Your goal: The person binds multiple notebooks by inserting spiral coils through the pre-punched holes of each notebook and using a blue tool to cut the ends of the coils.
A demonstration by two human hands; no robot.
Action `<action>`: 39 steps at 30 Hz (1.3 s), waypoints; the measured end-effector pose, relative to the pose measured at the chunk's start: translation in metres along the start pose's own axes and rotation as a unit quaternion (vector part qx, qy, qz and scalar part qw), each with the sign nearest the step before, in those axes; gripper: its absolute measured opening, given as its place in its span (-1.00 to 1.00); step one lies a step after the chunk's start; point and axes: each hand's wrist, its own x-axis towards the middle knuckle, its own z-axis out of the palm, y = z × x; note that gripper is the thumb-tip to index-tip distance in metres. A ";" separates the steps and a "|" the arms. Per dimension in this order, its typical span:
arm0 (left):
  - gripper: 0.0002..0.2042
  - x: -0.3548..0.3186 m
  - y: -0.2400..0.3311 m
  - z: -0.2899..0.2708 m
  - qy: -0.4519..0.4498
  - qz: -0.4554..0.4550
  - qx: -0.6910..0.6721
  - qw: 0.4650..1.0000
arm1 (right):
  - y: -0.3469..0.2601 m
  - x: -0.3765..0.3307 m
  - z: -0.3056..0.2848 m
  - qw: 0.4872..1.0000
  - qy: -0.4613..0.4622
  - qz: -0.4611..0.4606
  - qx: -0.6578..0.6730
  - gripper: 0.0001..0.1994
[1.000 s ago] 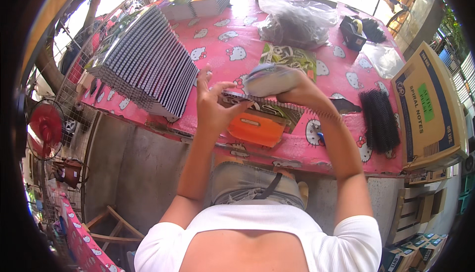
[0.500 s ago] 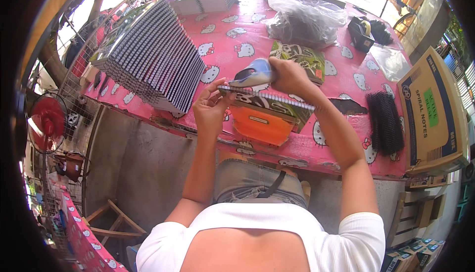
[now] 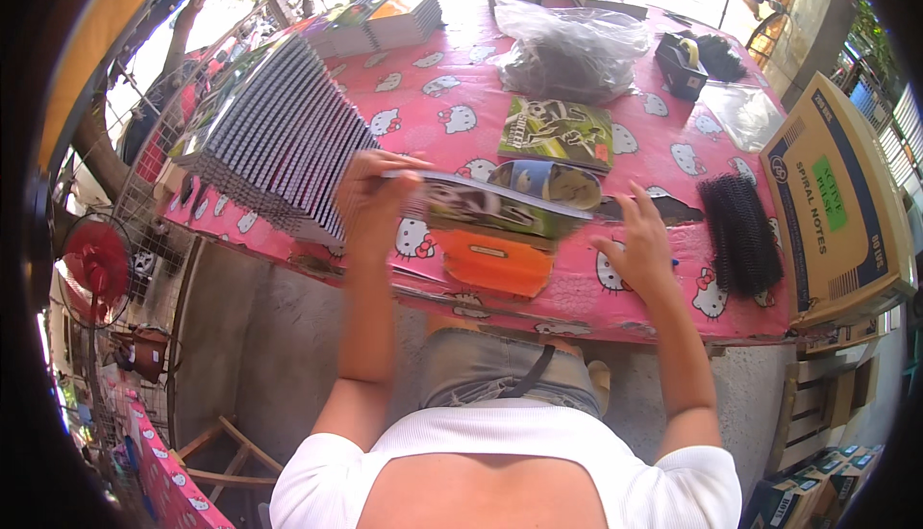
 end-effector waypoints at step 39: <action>-0.75 -0.065 0.024 0.061 -0.094 0.155 0.346 0.921 | -0.100 -0.008 -0.053 0.991 0.091 -0.081 0.063 -0.45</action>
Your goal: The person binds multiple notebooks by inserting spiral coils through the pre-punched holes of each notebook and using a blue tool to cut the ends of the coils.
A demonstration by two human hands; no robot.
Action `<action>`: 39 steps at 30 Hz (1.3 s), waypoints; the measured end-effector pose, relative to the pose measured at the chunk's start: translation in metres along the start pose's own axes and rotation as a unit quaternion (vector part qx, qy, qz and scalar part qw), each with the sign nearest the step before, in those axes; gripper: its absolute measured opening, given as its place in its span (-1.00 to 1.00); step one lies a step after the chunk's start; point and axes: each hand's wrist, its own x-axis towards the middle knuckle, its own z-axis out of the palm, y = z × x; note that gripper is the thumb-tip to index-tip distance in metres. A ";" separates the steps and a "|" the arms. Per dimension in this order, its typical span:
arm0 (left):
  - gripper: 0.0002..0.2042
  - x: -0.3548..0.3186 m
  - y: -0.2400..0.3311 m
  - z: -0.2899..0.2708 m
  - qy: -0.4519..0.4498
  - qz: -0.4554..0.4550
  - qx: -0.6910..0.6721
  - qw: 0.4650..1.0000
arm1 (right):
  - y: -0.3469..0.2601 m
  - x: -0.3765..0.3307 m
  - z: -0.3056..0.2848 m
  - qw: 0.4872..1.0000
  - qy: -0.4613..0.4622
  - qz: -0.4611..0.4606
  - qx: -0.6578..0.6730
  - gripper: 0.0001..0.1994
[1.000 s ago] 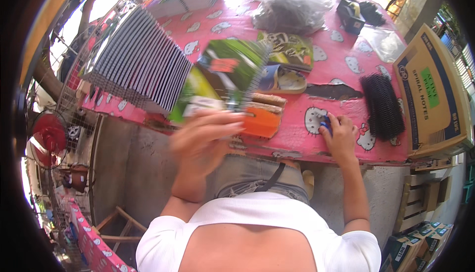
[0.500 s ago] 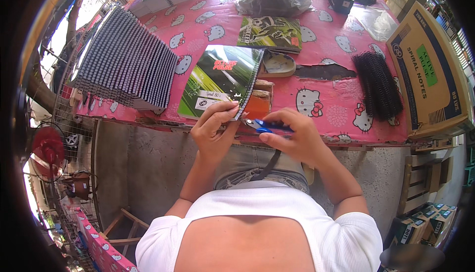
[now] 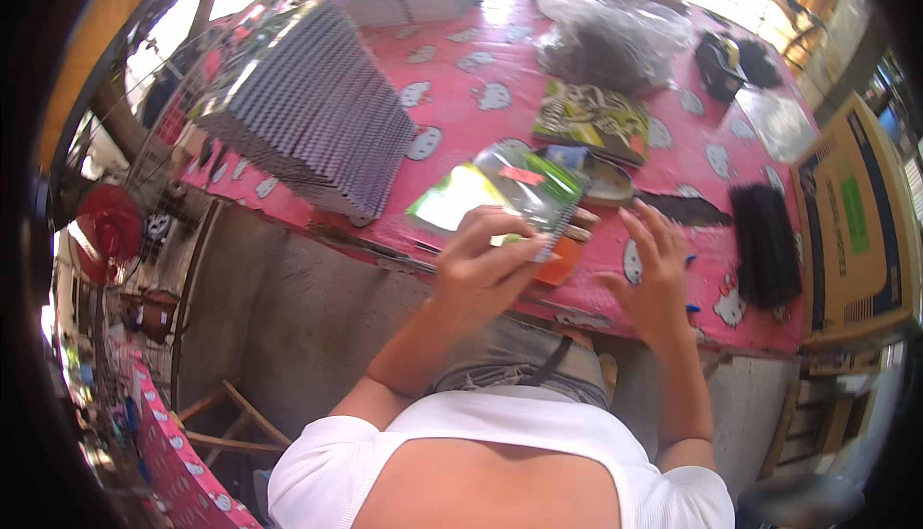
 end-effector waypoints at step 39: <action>-0.57 0.031 -0.015 -0.133 0.343 0.014 -0.153 0.927 | 0.234 0.105 0.133 0.898 -0.124 0.416 -0.071 -0.26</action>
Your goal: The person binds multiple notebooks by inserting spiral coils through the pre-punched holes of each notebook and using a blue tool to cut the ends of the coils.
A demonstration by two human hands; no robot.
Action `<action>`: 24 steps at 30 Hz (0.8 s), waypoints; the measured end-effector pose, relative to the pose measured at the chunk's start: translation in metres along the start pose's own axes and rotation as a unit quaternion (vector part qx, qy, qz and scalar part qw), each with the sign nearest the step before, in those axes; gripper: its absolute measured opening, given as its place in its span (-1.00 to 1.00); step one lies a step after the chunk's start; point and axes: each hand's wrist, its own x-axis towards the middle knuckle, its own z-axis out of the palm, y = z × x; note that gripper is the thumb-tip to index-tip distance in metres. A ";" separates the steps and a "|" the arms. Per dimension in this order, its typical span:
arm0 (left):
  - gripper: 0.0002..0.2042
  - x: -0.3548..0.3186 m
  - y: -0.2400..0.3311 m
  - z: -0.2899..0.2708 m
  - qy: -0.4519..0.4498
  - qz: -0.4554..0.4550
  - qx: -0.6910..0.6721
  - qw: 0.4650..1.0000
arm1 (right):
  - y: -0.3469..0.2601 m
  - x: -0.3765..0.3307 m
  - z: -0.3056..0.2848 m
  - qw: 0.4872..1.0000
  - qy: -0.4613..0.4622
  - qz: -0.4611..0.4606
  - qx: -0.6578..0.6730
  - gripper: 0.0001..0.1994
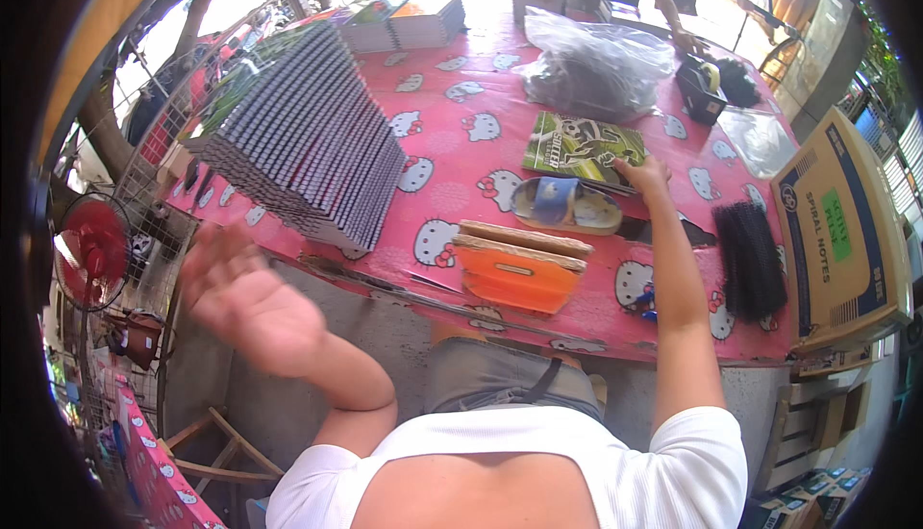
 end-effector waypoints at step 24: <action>-0.36 -0.123 -0.083 0.033 -0.058 -0.521 -0.025 0.851 | 0.001 -0.250 -0.013 0.901 -0.015 -0.300 0.314 -0.25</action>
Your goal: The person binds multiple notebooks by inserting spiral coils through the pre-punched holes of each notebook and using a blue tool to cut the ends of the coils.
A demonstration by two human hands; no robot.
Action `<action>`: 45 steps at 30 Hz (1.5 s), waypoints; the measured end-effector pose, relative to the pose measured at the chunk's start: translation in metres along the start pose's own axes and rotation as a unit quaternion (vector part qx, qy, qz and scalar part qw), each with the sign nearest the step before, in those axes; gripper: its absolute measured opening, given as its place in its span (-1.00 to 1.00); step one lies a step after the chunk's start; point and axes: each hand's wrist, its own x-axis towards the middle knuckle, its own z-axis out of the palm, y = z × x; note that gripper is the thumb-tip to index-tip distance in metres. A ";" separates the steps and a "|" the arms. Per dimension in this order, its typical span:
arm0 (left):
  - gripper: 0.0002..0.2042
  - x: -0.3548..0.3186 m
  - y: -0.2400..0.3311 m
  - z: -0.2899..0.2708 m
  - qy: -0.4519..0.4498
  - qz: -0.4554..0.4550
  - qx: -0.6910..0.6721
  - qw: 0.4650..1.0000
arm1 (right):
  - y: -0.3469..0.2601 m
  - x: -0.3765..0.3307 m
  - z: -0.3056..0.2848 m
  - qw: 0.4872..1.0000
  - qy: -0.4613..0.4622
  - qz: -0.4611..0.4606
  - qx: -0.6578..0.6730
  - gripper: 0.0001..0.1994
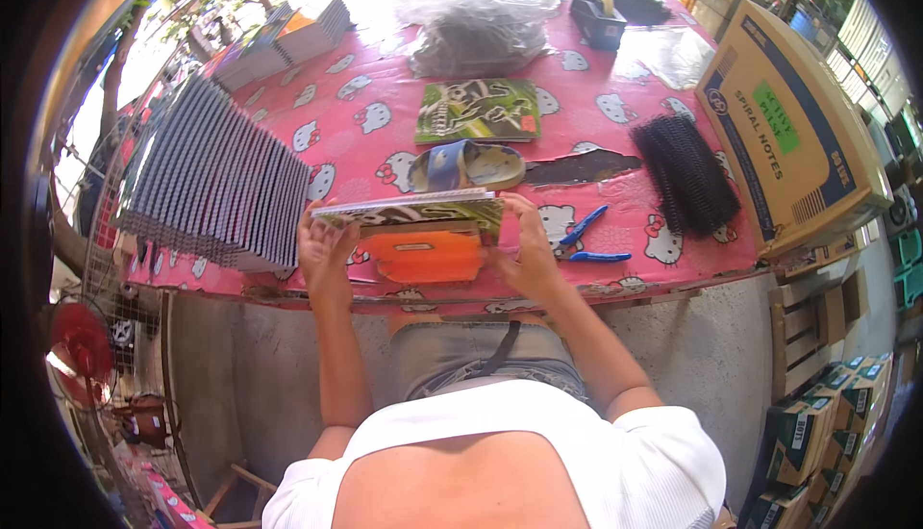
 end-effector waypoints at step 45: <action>-0.75 -0.019 0.011 0.098 -0.126 0.377 0.468 0.789 | -0.081 0.062 -0.071 0.998 -0.069 0.015 0.000 -0.88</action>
